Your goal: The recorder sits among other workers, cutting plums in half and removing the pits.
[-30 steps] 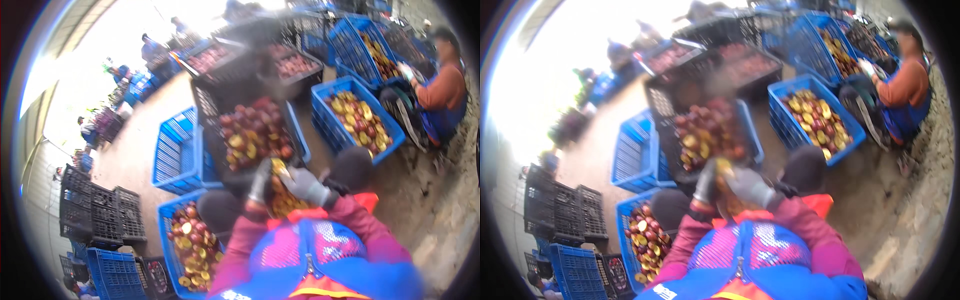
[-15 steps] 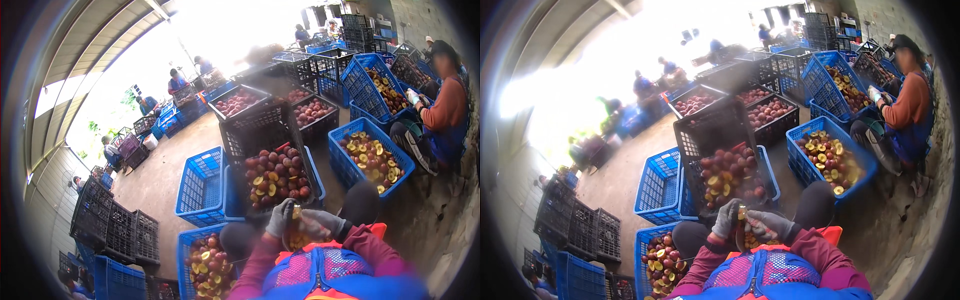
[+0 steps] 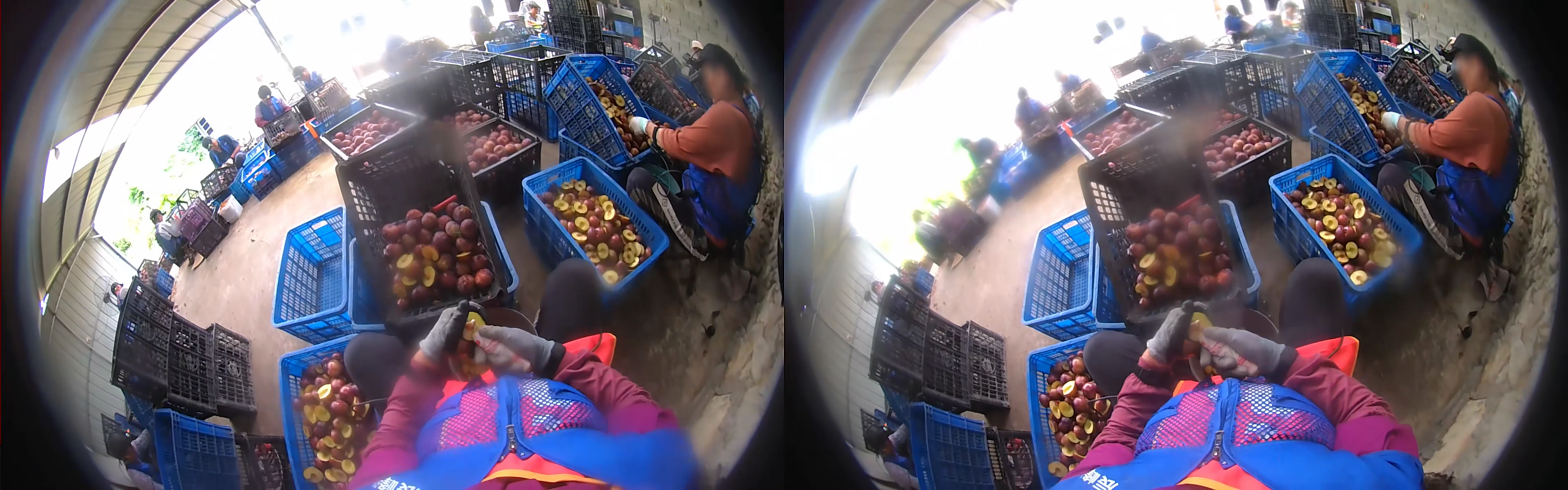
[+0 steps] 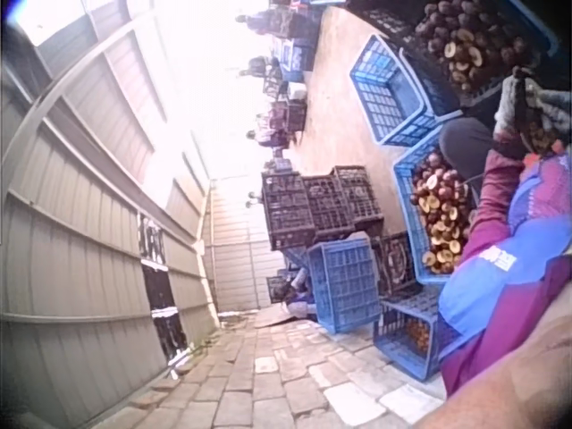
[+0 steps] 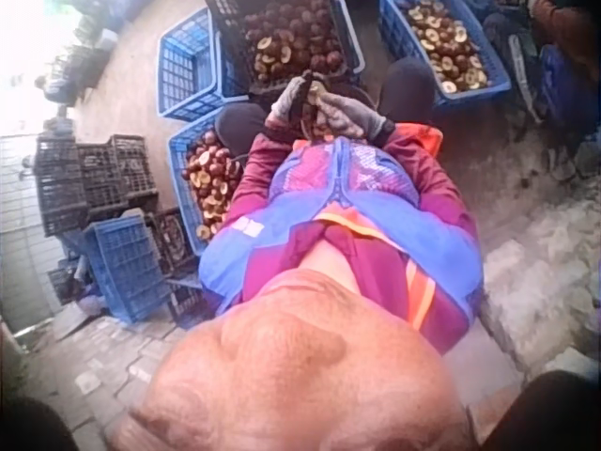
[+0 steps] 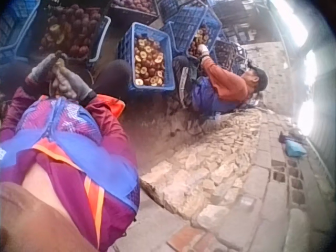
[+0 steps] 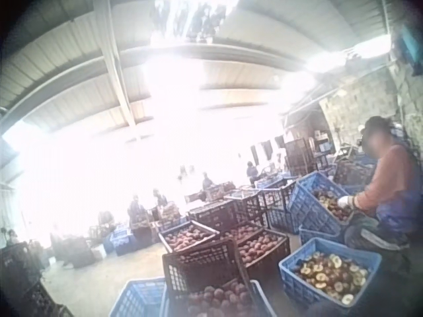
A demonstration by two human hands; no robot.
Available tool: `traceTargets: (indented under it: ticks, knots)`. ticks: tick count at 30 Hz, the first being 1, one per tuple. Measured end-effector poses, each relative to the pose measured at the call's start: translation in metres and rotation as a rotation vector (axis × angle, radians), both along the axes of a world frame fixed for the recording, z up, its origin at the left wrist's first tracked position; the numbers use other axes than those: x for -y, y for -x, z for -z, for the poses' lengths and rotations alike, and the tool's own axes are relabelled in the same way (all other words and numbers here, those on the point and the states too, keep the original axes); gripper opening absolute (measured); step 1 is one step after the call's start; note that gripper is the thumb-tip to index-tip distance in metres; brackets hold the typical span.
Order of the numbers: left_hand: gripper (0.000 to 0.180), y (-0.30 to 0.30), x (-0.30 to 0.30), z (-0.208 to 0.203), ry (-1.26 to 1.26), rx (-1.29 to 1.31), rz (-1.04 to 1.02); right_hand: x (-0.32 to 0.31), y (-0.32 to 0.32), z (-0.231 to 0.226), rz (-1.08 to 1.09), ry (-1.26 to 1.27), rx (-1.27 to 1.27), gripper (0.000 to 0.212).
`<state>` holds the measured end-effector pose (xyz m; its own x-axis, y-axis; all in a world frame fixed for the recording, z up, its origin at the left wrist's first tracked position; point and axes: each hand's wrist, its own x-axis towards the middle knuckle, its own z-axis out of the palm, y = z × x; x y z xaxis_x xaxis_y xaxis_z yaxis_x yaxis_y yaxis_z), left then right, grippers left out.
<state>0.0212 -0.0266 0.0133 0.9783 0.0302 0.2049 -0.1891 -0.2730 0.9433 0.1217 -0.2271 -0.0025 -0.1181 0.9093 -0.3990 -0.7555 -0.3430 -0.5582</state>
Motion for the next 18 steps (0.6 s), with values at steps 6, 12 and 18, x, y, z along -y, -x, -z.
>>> traceTargets:
  ticks: [6, 12, 18]
  knots:
    - [0.05, 0.021, -0.026, 0.029, 0.873, -0.022, -0.257, -0.008, 0.01, -0.062, 0.003, -0.008, 0.484, 0.063]
    - [0.031, 0.132, -0.11, 0.016, 0.394, -0.029, -0.795, -0.009, -0.019, 0.037, -0.02, -0.066, 1.395, 0.057]
    - [0.032, 0.101, -0.068, 0.013, 0.307, -0.082, -0.801, -0.051, 0.001, 0.025, 0.247, -0.178, 1.106, 0.034]
